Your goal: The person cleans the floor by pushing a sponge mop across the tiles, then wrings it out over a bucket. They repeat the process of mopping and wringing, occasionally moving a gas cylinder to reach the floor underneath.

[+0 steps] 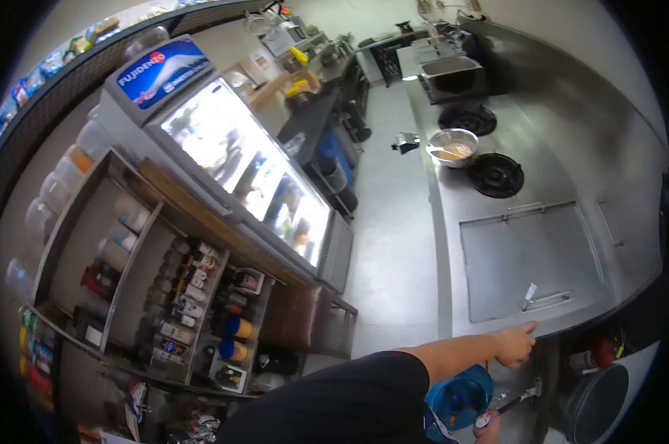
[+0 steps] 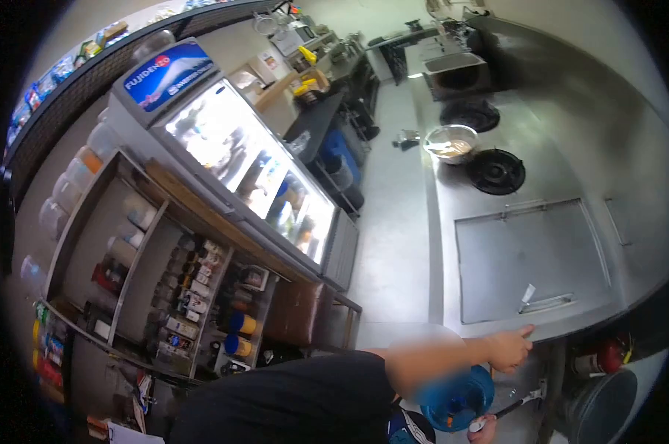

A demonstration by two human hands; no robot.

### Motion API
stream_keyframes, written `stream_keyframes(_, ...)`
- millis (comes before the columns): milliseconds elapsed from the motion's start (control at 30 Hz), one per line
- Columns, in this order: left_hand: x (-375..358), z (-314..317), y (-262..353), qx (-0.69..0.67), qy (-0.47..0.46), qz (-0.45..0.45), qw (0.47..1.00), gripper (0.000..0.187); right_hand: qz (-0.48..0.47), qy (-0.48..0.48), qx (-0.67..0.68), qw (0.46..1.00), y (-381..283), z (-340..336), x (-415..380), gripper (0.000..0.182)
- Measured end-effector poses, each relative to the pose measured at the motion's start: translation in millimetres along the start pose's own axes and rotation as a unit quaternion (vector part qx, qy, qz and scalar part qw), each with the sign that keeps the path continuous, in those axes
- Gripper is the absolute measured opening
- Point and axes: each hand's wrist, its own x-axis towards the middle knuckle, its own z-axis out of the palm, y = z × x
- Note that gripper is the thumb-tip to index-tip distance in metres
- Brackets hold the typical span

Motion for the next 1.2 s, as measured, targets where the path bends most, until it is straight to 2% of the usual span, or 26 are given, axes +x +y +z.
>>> stream_keyframes(67,0.7,7.0,-1.0,0.004,0.012,0.013,1.0,0.024,0.009,0.019,0.001,1.0,14.5,20.1,-39.2,0.008)
stream_keyframes(100,0.5,8.3,-1.0,0.002,0.013,0.014,1.0,0.024,0.013,0.027,-0.001,1.0,19.6,55.7,-72.2,0.007)
stream_keyframes(233,-1.4,-2.0,1.6,0.017,-0.003,0.009,1.0,0.024,-0.032,0.084,0.052,0.995,15.6,143.9,-77.4,0.006)
stream_keyframes(367,-1.5,-1.2,1.3,0.024,-0.011,0.008,1.0,0.024,-0.06,0.05,0.108,0.991,-14.4,131.9,-71.4,0.011)
stream_keyframes(467,0.5,5.1,0.3,0.007,-0.001,0.001,1.0,0.023,-0.105,0.021,0.148,0.983,-26.4,84.4,-106.9,0.015)
stream_keyframes(533,-0.1,6.6,0.1,0.012,-0.002,-0.001,1.0,0.023,-0.094,0.065,0.194,0.974,-20.6,73.5,-143.7,0.016)
stream_keyframes(633,-1.6,-2.9,2.2,-0.005,-0.016,-0.006,1.0,0.024,-0.052,-0.029,0.149,0.987,-5.9,16.3,-148.9,0.015)
stream_keyframes(833,-2.7,-5.6,4.0,-0.001,-0.026,-0.012,1.0,0.025,-0.091,0.039,0.071,0.992,32.2,23.5,-149.1,0.014)
stream_keyframes(933,-3.8,-12.9,3.9,0.003,-0.033,-0.009,0.999,0.025,-0.12,0.059,0.089,0.987,33.5,49.5,-133.7,0.016)
stream_keyframes(1033,-4.7,-14.2,6.9,0.005,-0.033,-0.004,0.999,0.026,-0.072,0.067,0.187,0.977,26.2,58.9,-146.9,0.016)
stream_keyframes(1133,-2.2,-10.9,3.8,0.021,-0.033,-0.006,0.999,0.026,-0.106,0.068,0.156,0.98,40.7,41.7,-171.3,0.015)
stream_keyframes(1200,-1.6,-5.1,2.9,0.022,-0.017,-0.005,1.0,0.024,-0.079,0.092,0.103,0.987,46.5,25.5,-166.1,0.015)
